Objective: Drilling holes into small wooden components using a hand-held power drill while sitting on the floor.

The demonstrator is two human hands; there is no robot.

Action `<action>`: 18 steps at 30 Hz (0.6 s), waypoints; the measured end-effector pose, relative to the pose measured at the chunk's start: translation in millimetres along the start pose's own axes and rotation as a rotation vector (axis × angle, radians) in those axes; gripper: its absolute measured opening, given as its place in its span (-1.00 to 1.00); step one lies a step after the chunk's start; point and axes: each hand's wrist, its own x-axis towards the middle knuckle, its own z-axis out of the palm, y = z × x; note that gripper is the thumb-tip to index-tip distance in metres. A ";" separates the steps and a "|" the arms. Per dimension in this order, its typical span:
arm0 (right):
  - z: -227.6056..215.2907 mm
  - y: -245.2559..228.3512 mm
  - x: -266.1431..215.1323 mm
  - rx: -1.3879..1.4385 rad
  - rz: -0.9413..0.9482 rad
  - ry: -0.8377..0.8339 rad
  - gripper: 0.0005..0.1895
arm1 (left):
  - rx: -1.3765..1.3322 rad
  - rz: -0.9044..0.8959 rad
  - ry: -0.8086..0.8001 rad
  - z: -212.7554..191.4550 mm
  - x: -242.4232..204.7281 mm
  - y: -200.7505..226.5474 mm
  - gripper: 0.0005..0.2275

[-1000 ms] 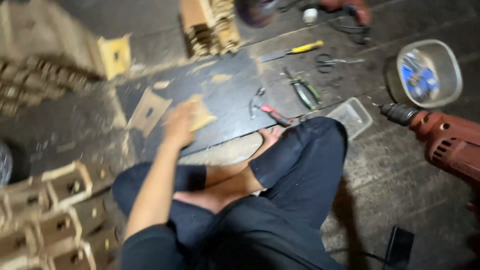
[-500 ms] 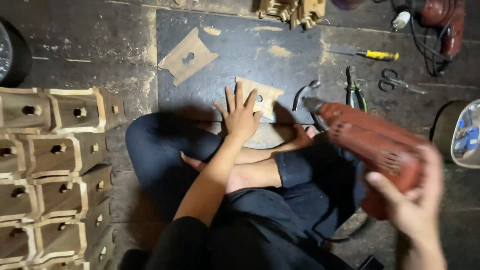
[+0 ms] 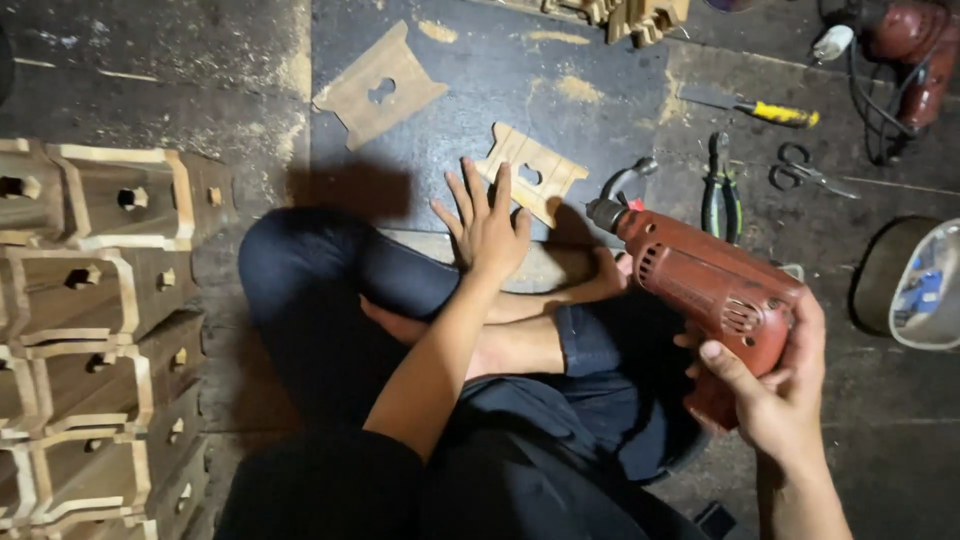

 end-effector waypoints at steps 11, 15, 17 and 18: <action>19.4 15.3 30.0 -0.056 0.003 -0.139 -0.16 | 0.034 -0.006 -0.105 -16.8 -2.4 8.3 -0.18; 29.9 18.1 43.6 -0.104 -0.013 -0.178 -0.14 | 0.023 -0.024 -0.085 -15.0 -2.3 8.7 -0.16; 32.6 17.3 47.1 -0.128 -0.007 -0.191 -0.14 | 0.023 -0.036 -0.099 -14.8 -2.2 9.9 -0.15; 32.7 17.1 48.1 -0.141 0.000 -0.195 -0.14 | 0.021 -0.036 -0.079 -14.2 -2.7 10.4 -0.16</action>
